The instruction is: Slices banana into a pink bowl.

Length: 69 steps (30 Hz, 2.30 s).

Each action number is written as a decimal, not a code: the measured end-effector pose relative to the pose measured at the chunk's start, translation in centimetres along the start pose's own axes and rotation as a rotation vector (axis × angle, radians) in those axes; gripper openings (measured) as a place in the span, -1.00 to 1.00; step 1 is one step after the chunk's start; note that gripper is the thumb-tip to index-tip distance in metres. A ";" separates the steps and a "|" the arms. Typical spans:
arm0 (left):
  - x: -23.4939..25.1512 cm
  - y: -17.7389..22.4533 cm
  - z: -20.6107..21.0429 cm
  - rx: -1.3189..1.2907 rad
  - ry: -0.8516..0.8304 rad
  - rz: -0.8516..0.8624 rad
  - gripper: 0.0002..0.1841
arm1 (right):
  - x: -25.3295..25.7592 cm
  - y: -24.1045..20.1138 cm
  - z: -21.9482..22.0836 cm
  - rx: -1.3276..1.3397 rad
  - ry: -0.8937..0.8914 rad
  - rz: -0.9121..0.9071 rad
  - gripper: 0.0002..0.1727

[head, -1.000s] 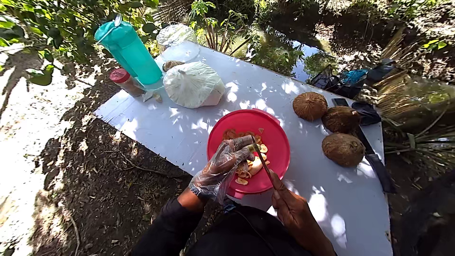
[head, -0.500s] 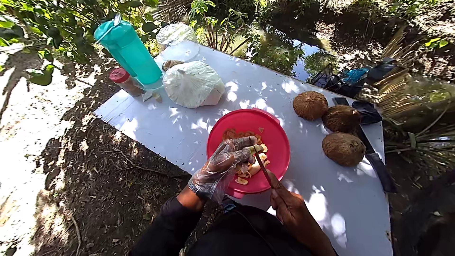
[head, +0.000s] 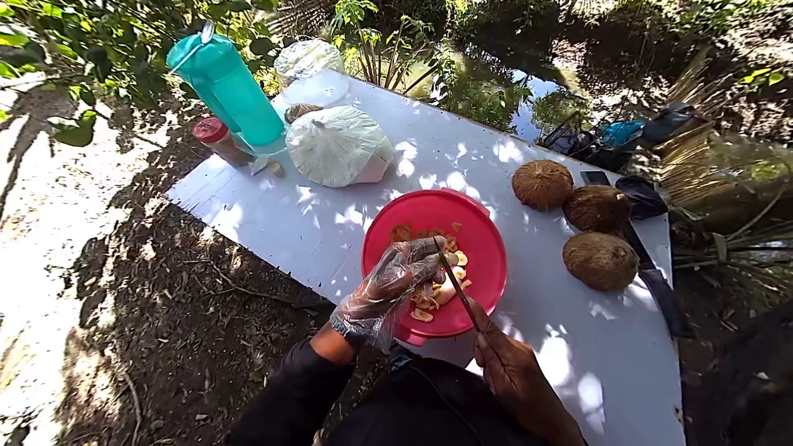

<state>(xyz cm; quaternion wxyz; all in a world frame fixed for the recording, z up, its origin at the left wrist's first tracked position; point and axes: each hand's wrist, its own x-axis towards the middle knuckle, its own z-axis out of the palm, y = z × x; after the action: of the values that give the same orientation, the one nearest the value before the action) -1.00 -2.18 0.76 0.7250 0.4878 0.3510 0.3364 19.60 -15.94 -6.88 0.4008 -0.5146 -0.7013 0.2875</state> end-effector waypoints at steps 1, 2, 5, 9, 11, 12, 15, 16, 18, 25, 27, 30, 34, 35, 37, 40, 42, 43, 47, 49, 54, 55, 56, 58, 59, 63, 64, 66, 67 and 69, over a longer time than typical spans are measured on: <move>0.3 -1.1 -0.9 -0.051 -0.019 0.009 -0.65 | 0.0 0.0 0.1 -0.016 -0.002 0.006 -0.46; 0.5 -1.5 -1.2 -0.072 -0.017 0.006 -0.66 | 0.0 0.1 0.1 -0.029 -0.002 0.011 -0.45; 0.4 -1.1 -0.9 -0.081 0.028 -0.038 -0.64 | 0.1 0.2 0.2 0.006 -0.027 0.036 -0.46; 0.3 -1.1 -1.5 -0.142 -0.088 0.028 -0.61 | 0.2 0.4 0.4 0.055 -0.042 0.055 -0.46; -0.9 5.0 4.3 0.026 0.266 -0.240 -0.68 | 0.2 0.2 0.4 0.053 -0.024 0.050 -0.46; -0.7 6.6 6.2 0.115 0.393 -0.339 -0.68 | 0.2 0.2 0.5 0.057 -0.009 0.050 -0.46; 0.8 -0.4 -1.1 -0.014 0.000 -0.027 -0.55 | 0.4 0.1 0.1 0.079 0.051 0.048 -0.46; 1.1 -1.6 -2.0 -0.051 0.004 -0.005 -0.56 | 0.5 0.0 0.0 0.078 0.071 0.054 -0.47; 1.2 -2.3 -2.0 -0.170 0.106 -0.035 -0.59 | 0.5 0.1 -0.2 0.081 0.093 0.065 -0.47; 1.0 -1.3 -0.6 -0.160 0.191 -0.066 -0.67 | 0.2 0.2 -0.2 0.069 0.067 0.064 -0.47; 1.5 -1.6 -0.6 -0.141 0.212 -0.098 -0.69 | 0.3 0.4 -0.1 0.044 0.062 0.044 -0.47; 2.0 -2.5 -1.2 -0.059 0.206 -0.079 -0.68 | 0.3 0.7 0.1 -0.004 0.035 0.031 -0.47; 1.5 -0.7 0.8 0.007 0.282 -0.078 -0.73 | 0.4 0.6 0.1 -0.030 0.044 0.038 -0.47; 1.0 1.8 3.3 0.058 0.375 -0.143 -0.76 | 0.4 0.6 0.1 -0.037 0.053 0.033 -0.46; 0.7 4.2 5.8 0.116 0.478 -0.205 -0.79 | 0.5 0.5 0.1 -0.035 0.060 0.027 -0.47; 1.5 -1.7 1.5 0.060 0.273 0.103 -0.70 | 0.5 0.7 0.1 -0.017 0.049 0.037 -0.47; 2.0 -3.2 0.3 0.080 0.272 0.087 -0.67 | 0.5 1.0 0.3 -0.018 0.047 0.039 -0.47; 2.0 -3.1 0.4 0.097 0.301 0.059 -0.68 | 0.5 1.0 0.3 -0.018 0.046 0.039 -0.47; 1.9 -2.7 0.9 -0.015 0.321 0.022 -0.69 | 0.5 1.0 0.3 -0.017 0.031 0.034 -0.47; 1.7 -2.7 1.0 -0.118 0.308 0.015 -0.70 | 0.6 1.0 0.3 -0.024 0.034 0.031 -0.47; 1.3 -2.1 1.1 -0.136 0.296 -0.036 -0.67 | 0.7 0.8 0.4 -0.077 0.031 0.036 -0.45; 1.2 -2.0 1.1 -0.142 0.283 -0.036 -0.67 | 0.8 0.8 0.4 -0.082 0.030 0.038 -0.45; 1.2 -2.0 1.1 -0.150 0.268 -0.025 -0.67 | 0.7 0.9 0.4 -0.083 0.031 0.038 -0.46; 1.1 -2.1 0.9 -0.167 0.246 -0.006 -0.67 | 0.7 0.9 0.4 -0.073 0.037 0.031 -0.46; 1.1 -2.1 0.9 -0.170 0.246 -0.002 -0.67 | 0.6 0.9 0.4 -0.061 0.041 0.028 -0.46; 1.3 -2.1 0.9 -0.151 0.304 0.023 -0.70 | 0.5 0.5 0.2 0.022 0.040 0.024 -0.46; 1.3 -2.2 0.8 -0.129 0.317 0.031 -0.69 | 0.4 0.4 0.2 0.030 0.038 0.023 -0.46; 1.4 -2.3 0.6 -0.087 0.327 0.043 -0.69 | 0.4 0.3 0.1 0.030 0.036 0.019 -0.46; 1.5 -2.3 0.5 -0.065 0.324 0.047 -0.69 | 0.4 0.2 0.1 0.029 0.034 0.019 -0.46; 1.5 -2.3 0.5 -0.032 0.318 0.042 -0.69 | 0.4 0.1 0.1 0.032 0.024 0.022 -0.47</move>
<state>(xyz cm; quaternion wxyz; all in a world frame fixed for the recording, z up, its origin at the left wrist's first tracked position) 0.56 -1.88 -1.51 0.6608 0.4241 0.4456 0.4300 19.50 -15.53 -6.96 0.4144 -0.5193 -0.6859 0.2969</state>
